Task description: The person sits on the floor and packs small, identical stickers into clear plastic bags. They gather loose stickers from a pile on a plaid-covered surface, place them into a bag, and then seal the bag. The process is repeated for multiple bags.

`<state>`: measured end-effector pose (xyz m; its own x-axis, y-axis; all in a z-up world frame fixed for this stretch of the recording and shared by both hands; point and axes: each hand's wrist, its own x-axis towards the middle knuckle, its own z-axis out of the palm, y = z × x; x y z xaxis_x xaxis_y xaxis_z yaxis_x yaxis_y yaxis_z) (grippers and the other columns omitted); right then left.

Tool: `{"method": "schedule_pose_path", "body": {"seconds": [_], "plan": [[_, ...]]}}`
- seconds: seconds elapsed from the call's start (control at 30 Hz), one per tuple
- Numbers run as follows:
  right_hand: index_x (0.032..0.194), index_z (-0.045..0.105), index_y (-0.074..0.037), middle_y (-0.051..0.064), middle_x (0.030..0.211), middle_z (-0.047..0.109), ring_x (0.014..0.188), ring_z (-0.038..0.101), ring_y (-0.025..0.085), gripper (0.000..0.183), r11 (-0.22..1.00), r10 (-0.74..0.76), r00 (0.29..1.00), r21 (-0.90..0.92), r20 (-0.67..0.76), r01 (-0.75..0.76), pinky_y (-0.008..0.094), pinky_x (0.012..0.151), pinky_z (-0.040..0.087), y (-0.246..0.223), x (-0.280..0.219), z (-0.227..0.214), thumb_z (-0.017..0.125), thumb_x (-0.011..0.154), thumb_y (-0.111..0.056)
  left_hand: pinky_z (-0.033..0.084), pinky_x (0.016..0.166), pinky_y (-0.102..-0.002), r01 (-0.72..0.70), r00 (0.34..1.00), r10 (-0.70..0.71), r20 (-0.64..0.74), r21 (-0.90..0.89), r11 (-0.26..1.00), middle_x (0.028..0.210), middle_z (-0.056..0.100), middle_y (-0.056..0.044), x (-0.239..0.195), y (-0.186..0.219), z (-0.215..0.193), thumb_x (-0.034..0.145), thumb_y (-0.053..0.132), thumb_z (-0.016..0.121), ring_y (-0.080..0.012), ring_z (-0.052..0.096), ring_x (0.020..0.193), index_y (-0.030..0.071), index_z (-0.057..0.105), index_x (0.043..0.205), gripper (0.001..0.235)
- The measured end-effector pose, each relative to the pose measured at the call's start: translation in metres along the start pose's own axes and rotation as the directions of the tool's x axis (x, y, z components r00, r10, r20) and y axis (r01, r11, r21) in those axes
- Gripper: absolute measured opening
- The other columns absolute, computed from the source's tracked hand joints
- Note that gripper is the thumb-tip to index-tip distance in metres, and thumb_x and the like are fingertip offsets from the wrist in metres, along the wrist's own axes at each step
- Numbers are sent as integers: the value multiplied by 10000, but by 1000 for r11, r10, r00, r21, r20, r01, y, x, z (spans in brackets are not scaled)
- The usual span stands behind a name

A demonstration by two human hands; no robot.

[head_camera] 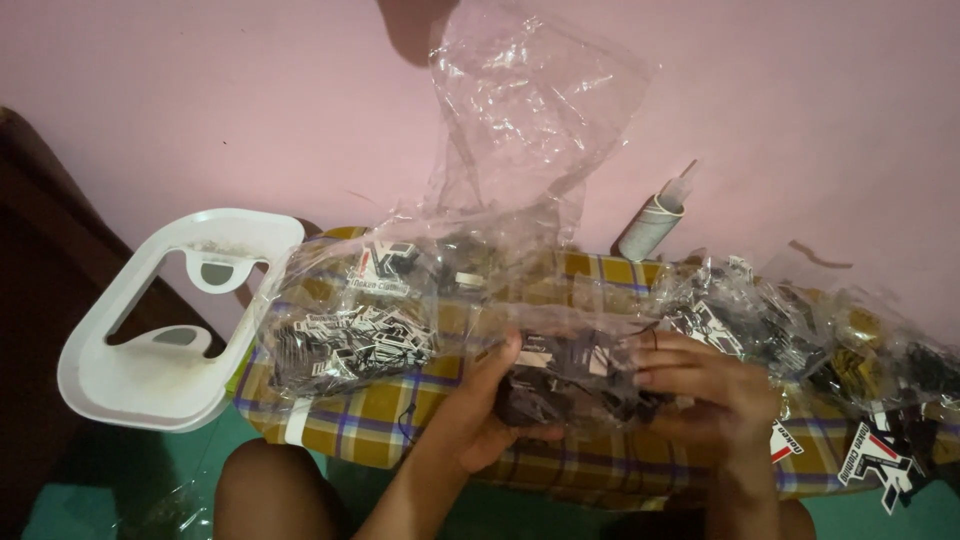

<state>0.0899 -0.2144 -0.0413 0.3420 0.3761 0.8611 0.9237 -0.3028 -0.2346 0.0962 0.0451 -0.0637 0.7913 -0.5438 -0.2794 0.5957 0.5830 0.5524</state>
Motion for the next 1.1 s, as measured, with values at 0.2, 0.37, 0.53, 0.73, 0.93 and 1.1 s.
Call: {"method": "schedule_pose_path", "body": {"seconds": [0.2, 0.37, 0.53, 0.73, 0.93, 1.1], "plan": [[895, 743, -98, 132, 1067, 764, 1079, 760, 350, 222, 996, 90, 986, -27, 138, -87, 526, 1041, 593, -42, 37, 3, 669, 880, -308, 640, 623, -460, -34, 998, 35, 53, -12, 999, 1272, 714, -216, -2, -1, -4, 967, 508, 517, -388, 706, 1088, 118, 616, 1380, 576], [953, 690, -78, 112, 1060, 773, 1094, 749, 368, 210, 990, -6, 978, -137, 208, 35, 504, 938, 626, -51, 50, 6, 642, 919, -279, 655, 557, -365, -62, 982, 59, 182, 15, 998, 1186, 708, -248, -8, 5, -7, 898, 348, 678, -350, 723, 1004, -34, 617, 1325, 577], [917, 706, -70, 127, 1034, 784, 1046, 777, 365, 184, 997, -80, 982, 12, 174, 79, 500, 958, 648, -35, 39, 17, 657, 926, -247, 631, 654, -435, -36, 999, 36, -24, -5, 999, 1120, 715, -203, -11, 4, 3, 889, 339, 696, -369, 715, 1018, 41, 645, 1173, 414], [900, 672, -111, 67, 968, 800, 1017, 777, 301, 105, 993, -38, 972, 120, 233, 10, 554, 985, 612, -28, 39, 26, 721, 897, -203, 571, 898, -458, 28, 975, 4, -223, 143, 989, 1240, 675, -195, -31, 17, 29, 867, 380, 627, -355, 662, 1204, 49, 638, 1256, 511], [871, 686, -82, 106, 1177, 749, 1211, 689, 430, 325, 1000, 14, 974, -9, 224, -12, 511, 990, 603, -24, 38, 27, 546, 710, 164, 557, 889, -446, 64, 968, 0, -249, 247, 967, 1414, 621, -108, -34, 19, 28, 784, 161, 759, -320, 618, 1278, 134, 503, 1434, 700], [940, 717, -110, 96, 1147, 751, 1159, 719, 384, 142, 976, -105, 966, -161, 237, 145, 471, 949, 633, -26, 36, 17, 617, 934, -10, 573, 879, -454, -98, 983, 103, -152, 40, 994, 1318, 662, -209, -22, 5, 12, 698, 280, 753, -371, 651, 1179, 90, 514, 1428, 790]]}}
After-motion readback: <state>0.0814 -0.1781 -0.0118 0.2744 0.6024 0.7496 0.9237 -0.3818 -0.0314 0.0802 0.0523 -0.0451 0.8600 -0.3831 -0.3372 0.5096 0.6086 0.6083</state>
